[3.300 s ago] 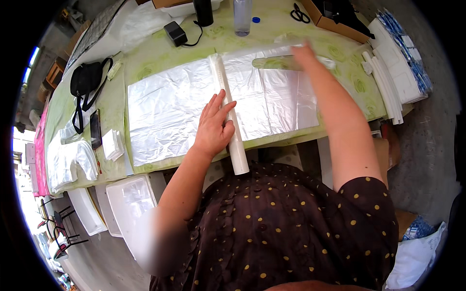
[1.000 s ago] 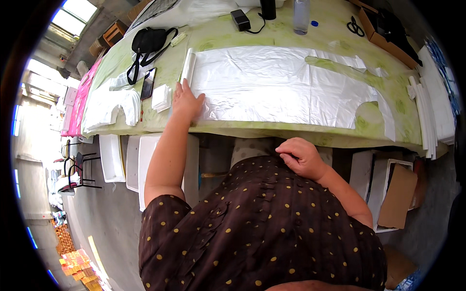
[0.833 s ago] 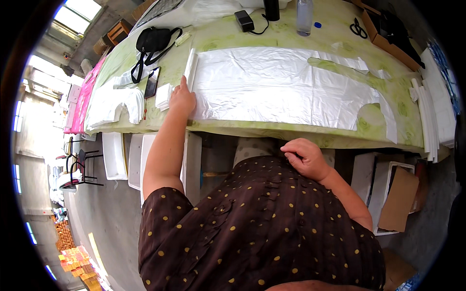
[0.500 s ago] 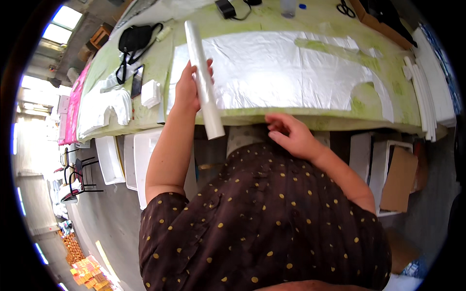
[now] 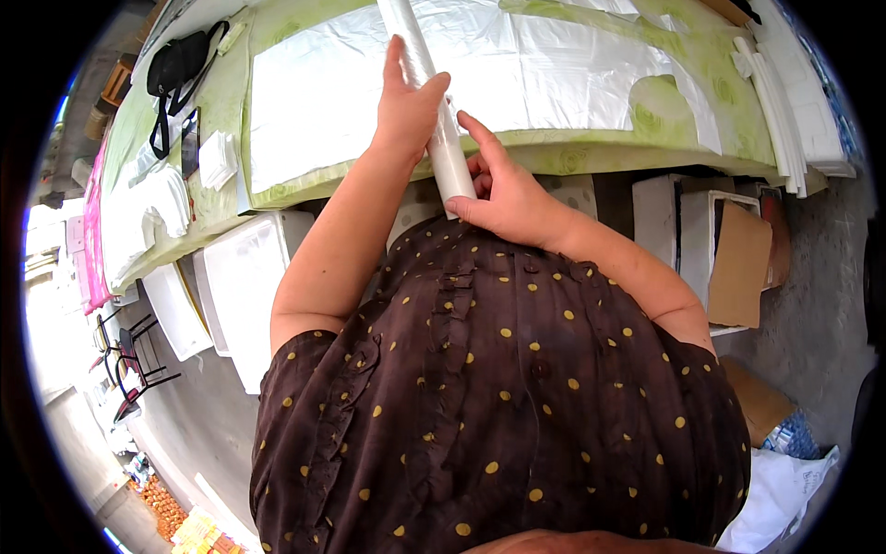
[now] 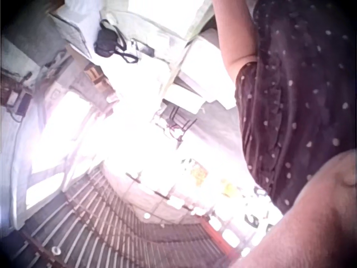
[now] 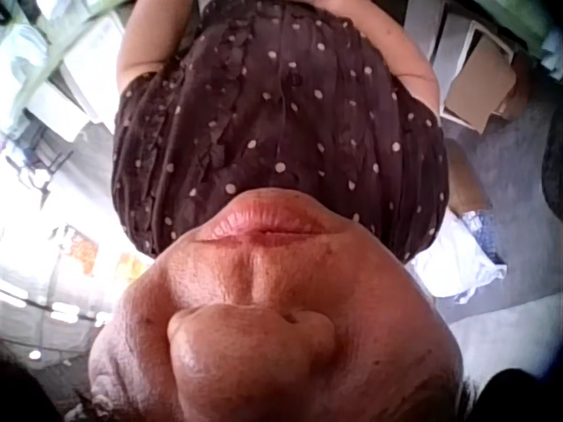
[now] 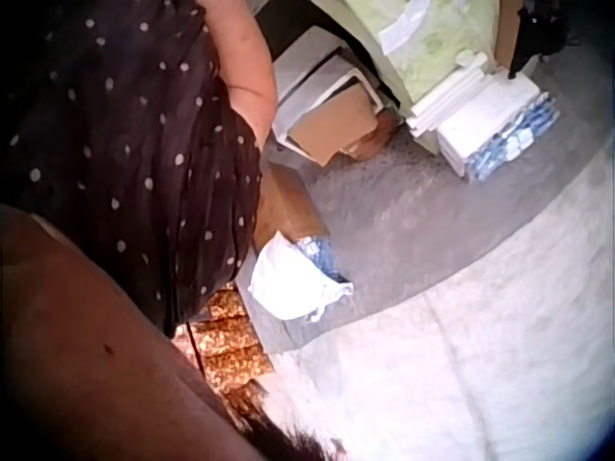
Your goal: The person repeatedly unrolls a sheet of clear plastic film, folds it around a small white rectangular object, and places the wrapped item into a white tray. The process is repeated multiple times in a consistent sequence.
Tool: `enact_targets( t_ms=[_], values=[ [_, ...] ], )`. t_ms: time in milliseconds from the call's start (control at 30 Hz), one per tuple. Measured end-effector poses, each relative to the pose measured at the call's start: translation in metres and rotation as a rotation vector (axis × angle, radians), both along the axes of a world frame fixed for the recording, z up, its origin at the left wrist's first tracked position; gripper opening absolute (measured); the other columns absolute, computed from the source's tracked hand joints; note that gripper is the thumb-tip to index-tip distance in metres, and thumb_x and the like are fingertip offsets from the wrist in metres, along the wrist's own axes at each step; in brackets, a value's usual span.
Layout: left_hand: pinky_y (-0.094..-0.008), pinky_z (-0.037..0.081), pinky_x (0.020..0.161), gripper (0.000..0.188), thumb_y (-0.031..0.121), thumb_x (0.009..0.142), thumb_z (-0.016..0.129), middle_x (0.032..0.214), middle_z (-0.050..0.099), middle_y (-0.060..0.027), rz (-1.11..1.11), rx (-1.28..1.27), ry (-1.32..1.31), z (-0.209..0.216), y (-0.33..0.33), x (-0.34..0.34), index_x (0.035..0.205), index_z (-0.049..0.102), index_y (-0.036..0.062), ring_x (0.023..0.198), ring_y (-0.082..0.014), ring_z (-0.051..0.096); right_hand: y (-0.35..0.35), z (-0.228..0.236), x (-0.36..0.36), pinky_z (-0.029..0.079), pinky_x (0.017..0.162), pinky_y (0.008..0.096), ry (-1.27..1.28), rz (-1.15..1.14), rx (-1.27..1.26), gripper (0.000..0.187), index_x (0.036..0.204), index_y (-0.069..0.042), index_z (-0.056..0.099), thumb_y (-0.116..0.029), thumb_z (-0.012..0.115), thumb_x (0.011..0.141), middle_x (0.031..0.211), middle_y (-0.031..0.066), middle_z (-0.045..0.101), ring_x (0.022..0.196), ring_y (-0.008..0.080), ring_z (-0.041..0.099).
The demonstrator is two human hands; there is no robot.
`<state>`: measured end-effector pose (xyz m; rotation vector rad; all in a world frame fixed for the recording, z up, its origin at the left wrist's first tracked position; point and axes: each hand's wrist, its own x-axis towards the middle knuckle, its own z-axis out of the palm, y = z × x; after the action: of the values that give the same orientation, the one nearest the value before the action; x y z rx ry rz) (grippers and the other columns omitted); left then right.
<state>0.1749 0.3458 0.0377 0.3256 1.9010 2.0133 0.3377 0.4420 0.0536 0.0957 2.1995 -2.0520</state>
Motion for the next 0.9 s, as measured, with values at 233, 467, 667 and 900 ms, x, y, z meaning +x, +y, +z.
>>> enact_targets(
  t_ms=[233, 467, 667, 900],
  values=[
    [-0.0512, 0.019, 0.12, 0.056, 0.051, 0.103, 0.04, 0.159, 0.025, -0.0304, -0.041, -0.231, 0.431, -0.028, 0.015, 0.006, 0.134, 0.064, 0.0111, 0.147, -0.0489, 0.021, 0.02, -0.007, 0.003, 0.048, 0.098, 0.039, 0.013, 0.0, 0.212, 0.096, 0.159, -0.013, 0.021, -0.016, 0.071, 0.078, 0.13, 0.0261, 0.056, 0.113, 0.0348, 0.061],
    [-0.0705, 0.002, 0.115, 0.057, 0.058, 0.103, 0.032, 0.14, 0.059, -0.0049, -0.437, -0.762, 0.926, -0.003, 0.016, 0.011, 0.129, 0.068, 0.0215, 0.149, -0.04, 0.024, 0.035, 0.003, 0.016, 0.048, 0.093, 0.037, -0.097, -0.076, 0.108, 0.1, 0.16, -0.013, 0.017, -0.014, 0.07, 0.076, 0.113, 0.021, 0.063, 0.099, 0.0285, 0.063],
    [-0.069, 0.006, 0.115, 0.062, 0.061, 0.103, 0.03, 0.095, 0.073, -0.0019, -0.454, -0.725, 0.874, 0.003, 0.026, 0.004, 0.14, 0.058, 0.0203, 0.136, -0.0308, 0.042, 0.042, 0.005, 0.017, 0.045, 0.103, 0.0402, -0.01, 0.001, 0.209, 0.094, 0.159, -0.012, 0.022, -0.016, 0.066, 0.077, 0.13, 0.0276, 0.057, 0.117, 0.0385, 0.059],
    [-0.0659, 0.008, 0.115, 0.062, 0.061, 0.103, 0.032, 0.102, 0.072, -0.0041, -0.456, -0.717, 0.686, 0.013, 0.034, 0.005, 0.14, 0.057, 0.0181, 0.135, -0.0316, 0.045, 0.051, 0.0, 0.01, 0.042, 0.108, 0.0377, -0.061, 0.098, 0.313, 0.09, 0.157, -0.012, 0.028, -0.019, 0.067, 0.076, 0.14, 0.0261, 0.052, 0.125, 0.0352, 0.055]
  ],
)
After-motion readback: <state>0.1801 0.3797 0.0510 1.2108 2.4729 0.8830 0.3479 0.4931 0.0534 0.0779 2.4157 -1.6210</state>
